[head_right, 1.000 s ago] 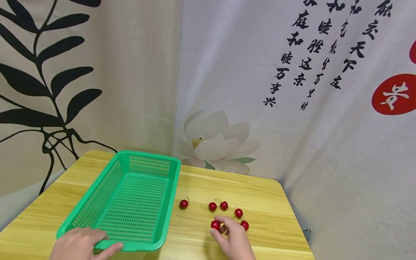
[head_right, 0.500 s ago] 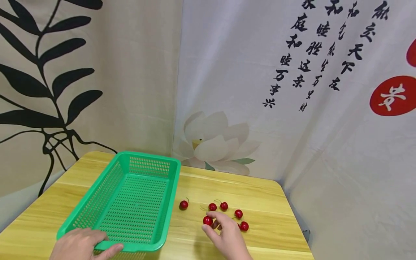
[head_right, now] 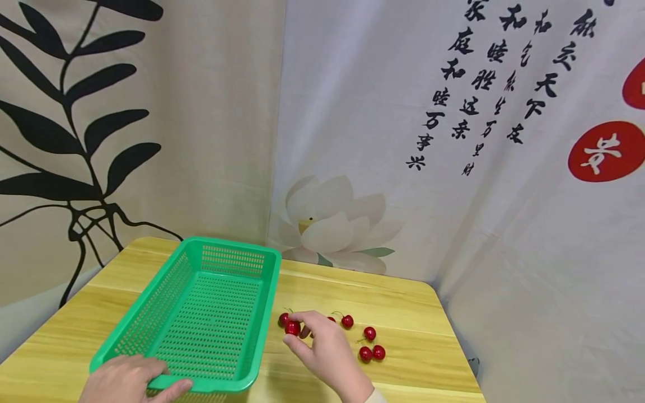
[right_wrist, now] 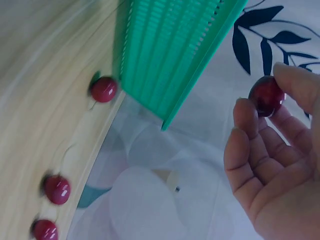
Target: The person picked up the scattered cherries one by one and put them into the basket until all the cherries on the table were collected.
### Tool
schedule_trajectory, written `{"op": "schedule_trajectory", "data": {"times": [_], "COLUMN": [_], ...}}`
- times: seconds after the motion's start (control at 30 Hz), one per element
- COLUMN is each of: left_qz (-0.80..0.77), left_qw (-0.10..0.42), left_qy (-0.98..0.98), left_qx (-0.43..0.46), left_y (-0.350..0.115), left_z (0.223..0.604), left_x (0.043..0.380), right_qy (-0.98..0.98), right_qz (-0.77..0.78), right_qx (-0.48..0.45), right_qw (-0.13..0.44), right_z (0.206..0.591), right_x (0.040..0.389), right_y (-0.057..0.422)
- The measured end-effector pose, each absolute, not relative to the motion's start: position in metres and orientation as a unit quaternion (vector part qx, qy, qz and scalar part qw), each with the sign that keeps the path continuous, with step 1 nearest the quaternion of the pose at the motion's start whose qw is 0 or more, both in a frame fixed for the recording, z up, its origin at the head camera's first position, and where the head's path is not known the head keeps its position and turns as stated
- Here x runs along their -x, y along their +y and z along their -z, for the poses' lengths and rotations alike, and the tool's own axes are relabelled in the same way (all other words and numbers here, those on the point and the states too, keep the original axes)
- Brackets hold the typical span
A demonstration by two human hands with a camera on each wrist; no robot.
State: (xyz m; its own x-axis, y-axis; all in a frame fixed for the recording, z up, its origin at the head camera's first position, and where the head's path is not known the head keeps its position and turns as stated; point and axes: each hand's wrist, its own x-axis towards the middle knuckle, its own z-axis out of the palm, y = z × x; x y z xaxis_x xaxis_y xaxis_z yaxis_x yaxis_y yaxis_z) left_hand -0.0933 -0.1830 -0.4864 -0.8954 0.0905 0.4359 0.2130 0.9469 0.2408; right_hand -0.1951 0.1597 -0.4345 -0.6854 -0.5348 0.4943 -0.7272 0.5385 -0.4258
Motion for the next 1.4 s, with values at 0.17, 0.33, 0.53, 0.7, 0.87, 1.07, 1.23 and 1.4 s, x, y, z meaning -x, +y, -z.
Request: {"op": "schedule_trajectory", "data": {"times": [0.17, 0.33, 0.53, 0.7, 0.87, 1.07, 1.23, 1.4], "left_qz": [0.140, 0.139, 0.134, 0.141, 0.147, 0.147, 0.156, 0.154], "left_qw": [0.213, 0.220, 0.164, 0.156, 0.188, 0.198, 0.226, 0.234], "left_qy": [-0.964, -0.962, -0.974, -0.975, -0.968, -0.967, -0.959, -0.958], "left_qx": [0.078, 0.087, 0.083, 0.078, 0.073, 0.067, 0.069, 0.067], "left_y": [-0.184, -0.184, -0.186, -0.186, -0.184, -0.184, -0.184, -0.185], "left_z": [0.487, 0.488, 0.481, 0.479, 0.481, 0.485, 0.489, 0.490], "left_x": [0.094, 0.094, 0.094, 0.094, 0.093, 0.093, 0.093, 0.094], "right_qy": [-0.844, -0.845, -0.861, -0.871, -0.872, -0.879, -0.887, -0.904], "right_qz": [-0.310, -0.304, -0.279, -0.226, -0.151, -0.108, -0.107, -0.069], "right_qx": [-0.407, -0.415, -0.406, -0.417, -0.439, -0.451, -0.446, -0.421], "right_qw": [0.162, 0.145, 0.125, 0.129, 0.152, 0.110, 0.047, 0.010], "right_z": [0.431, 0.431, 0.435, 0.438, 0.443, 0.445, 0.450, 0.451], "right_x": [0.205, 0.215, 0.226, 0.230, 0.233, 0.235, 0.241, 0.246], "right_y": [0.134, 0.113, 0.091, 0.075, 0.058, 0.038, 0.025, 0.015]}}
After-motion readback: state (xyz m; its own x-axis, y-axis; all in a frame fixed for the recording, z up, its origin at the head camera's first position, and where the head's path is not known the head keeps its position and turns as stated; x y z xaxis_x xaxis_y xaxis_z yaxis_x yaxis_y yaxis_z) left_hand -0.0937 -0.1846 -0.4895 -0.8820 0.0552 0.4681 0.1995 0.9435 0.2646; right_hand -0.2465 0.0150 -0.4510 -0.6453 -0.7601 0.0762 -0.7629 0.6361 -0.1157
